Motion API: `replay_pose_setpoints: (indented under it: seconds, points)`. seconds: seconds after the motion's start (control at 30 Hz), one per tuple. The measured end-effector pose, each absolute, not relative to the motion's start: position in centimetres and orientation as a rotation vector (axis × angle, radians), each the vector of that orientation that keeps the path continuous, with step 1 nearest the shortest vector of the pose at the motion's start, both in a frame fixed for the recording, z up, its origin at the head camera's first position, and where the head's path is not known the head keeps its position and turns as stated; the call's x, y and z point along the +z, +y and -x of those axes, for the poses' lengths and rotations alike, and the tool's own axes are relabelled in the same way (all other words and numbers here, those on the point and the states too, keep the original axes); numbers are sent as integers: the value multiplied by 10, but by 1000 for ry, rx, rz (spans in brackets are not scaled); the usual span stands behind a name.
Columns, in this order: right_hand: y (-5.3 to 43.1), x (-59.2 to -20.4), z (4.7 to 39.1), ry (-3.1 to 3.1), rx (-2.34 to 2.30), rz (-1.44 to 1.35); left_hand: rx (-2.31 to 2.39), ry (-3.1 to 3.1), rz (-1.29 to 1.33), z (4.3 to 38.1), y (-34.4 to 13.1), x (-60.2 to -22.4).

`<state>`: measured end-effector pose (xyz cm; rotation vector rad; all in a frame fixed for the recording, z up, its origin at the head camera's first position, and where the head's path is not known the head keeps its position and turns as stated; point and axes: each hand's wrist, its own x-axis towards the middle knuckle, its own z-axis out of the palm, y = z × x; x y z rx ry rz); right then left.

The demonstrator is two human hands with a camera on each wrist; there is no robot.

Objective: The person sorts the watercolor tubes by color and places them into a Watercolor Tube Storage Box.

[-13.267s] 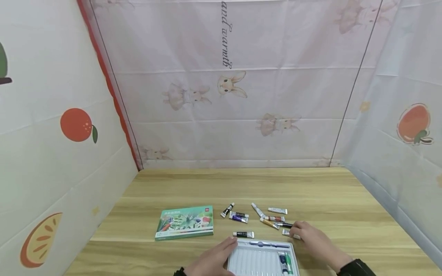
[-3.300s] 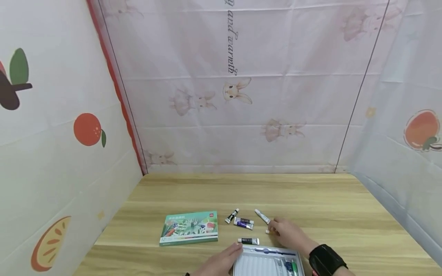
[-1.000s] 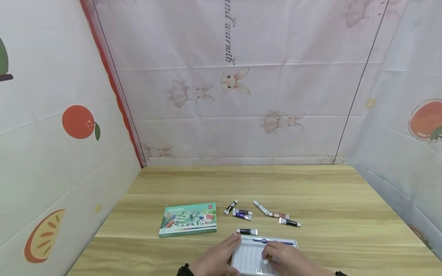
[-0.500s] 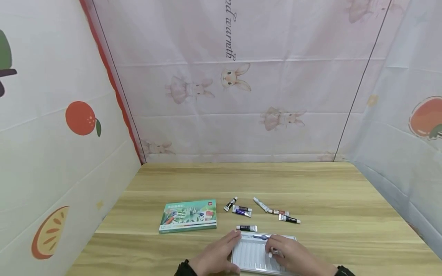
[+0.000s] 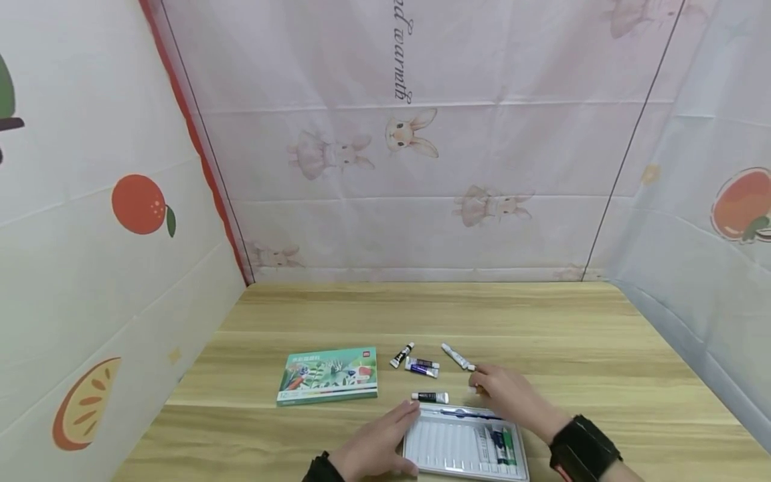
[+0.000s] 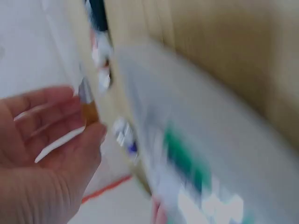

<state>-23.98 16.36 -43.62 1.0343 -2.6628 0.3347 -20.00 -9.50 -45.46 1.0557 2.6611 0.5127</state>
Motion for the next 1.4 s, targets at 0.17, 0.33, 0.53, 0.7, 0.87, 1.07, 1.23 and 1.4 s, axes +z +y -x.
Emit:
replay_pose_setpoints:
  seconds: [0.17, 0.33, 0.53, 0.7, 0.87, 1.07, 1.23, 1.4]
  points:
    - [171, -448, 258, -2826, 281, -1051, 516, 2654, -1100, 197, -93, -456]
    - [163, -440, 277, -2931, 451, -983, 525, 2649, -1079, 197, -92, -453]
    - [144, -426, 308, -2920, 384, -814, 502, 2678, -1073, 199, -90, -450]
    - [134, -438, 325, -2941, 235, -721, 486, 2679, -1085, 199, -88, -450]
    - [129, -454, 331, -2962, 77, -703, 498, 2661, -1082, 200, -86, -452]
    - [129, -452, 325, -2870, 130, -808, 505, 2636, -1073, 199, -87, -451]
    - [129, -442, 309, -2859, 202, -919, 503, 2631, -1038, 199, -90, -449]
    - [130, -436, 289, -2802, 234, -1026, 511, 2645, -1012, 200, -93, -450]
